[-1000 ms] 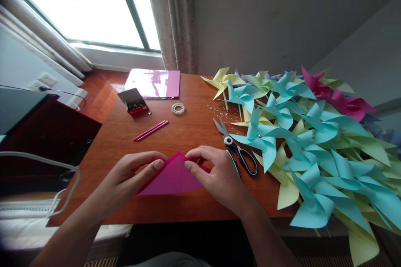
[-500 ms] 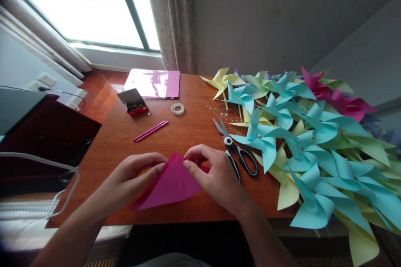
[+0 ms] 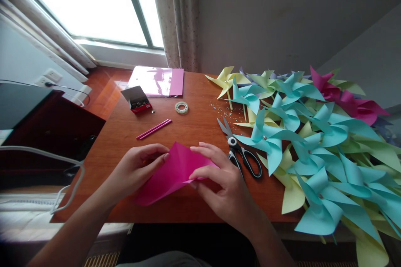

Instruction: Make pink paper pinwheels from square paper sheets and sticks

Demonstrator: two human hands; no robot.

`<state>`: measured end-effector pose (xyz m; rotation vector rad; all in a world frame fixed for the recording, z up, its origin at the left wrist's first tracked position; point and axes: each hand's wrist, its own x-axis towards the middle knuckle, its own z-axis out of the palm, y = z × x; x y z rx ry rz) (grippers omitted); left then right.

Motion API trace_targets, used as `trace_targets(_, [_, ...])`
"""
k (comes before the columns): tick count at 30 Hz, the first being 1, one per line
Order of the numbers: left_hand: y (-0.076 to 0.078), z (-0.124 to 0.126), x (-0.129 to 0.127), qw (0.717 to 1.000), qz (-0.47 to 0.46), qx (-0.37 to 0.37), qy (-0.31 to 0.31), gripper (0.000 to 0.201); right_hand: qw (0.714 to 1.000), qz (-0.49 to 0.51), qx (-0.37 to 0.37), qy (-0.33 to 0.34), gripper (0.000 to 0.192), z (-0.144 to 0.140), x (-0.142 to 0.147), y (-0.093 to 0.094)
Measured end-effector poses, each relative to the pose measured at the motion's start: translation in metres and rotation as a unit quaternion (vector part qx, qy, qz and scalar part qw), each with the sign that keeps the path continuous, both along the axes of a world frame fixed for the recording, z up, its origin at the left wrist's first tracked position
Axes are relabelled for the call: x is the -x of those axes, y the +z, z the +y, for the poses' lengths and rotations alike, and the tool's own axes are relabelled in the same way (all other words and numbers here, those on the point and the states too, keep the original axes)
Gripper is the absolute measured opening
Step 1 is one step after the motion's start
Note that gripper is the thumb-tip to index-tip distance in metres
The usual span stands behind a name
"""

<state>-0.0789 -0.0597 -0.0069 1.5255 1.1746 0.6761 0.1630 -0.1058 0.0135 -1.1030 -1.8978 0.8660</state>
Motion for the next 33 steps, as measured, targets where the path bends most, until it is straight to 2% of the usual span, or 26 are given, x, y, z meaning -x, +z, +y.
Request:
trace_targets(2, [-0.002, 0.0, 0.0, 0.999, 0.026, -0.028, -0.009, 0.018, 0.999, -0.003, -0.019, 0.031, 0.019, -0.006, -0.001, 0.003])
trace_targets(4, [-0.002, -0.001, -0.001, 0.991, 0.094, -0.093, -0.005, 0.014, 0.998, -0.009, -0.039, 0.058, 0.022, -0.013, -0.001, 0.003])
trace_targets(7, [-0.002, -0.003, -0.004, 0.955, 0.215, -0.204, 0.025, 0.023, 0.994, -0.031, -0.083, 0.069, 0.022, -0.021, 0.001, 0.0])
trace_targets(10, [-0.001, -0.007, -0.006, 0.927, 0.275, -0.253, 0.037, 0.03, 0.99, -0.046, -0.112, 0.068, 0.017, -0.025, 0.005, -0.007])
trace_targets(14, [-0.002, -0.008, -0.008, 0.924, 0.298, -0.234, -0.051, 0.012, 0.987, -0.057, -0.134, 0.061, 0.014, -0.027, 0.009, -0.011])
trace_targets(17, [-0.003, -0.007, -0.01, 0.92, 0.312, -0.219, -0.094, 0.013, 0.988, -0.054, -0.135, 0.06, 0.012, -0.027, 0.012, -0.011])
trace_targets(27, [-0.011, -0.006, -0.013, 0.904, 0.34, -0.228, -0.126, 0.026, 0.99, -0.045, -0.116, 0.067, 0.011, -0.025, 0.013, -0.003])
trace_targets(33, [-0.009, -0.006, -0.013, 0.898, 0.348, -0.233, -0.134, 0.027, 0.992, -0.034, -0.083, 0.086, 0.013, -0.021, 0.015, 0.002])
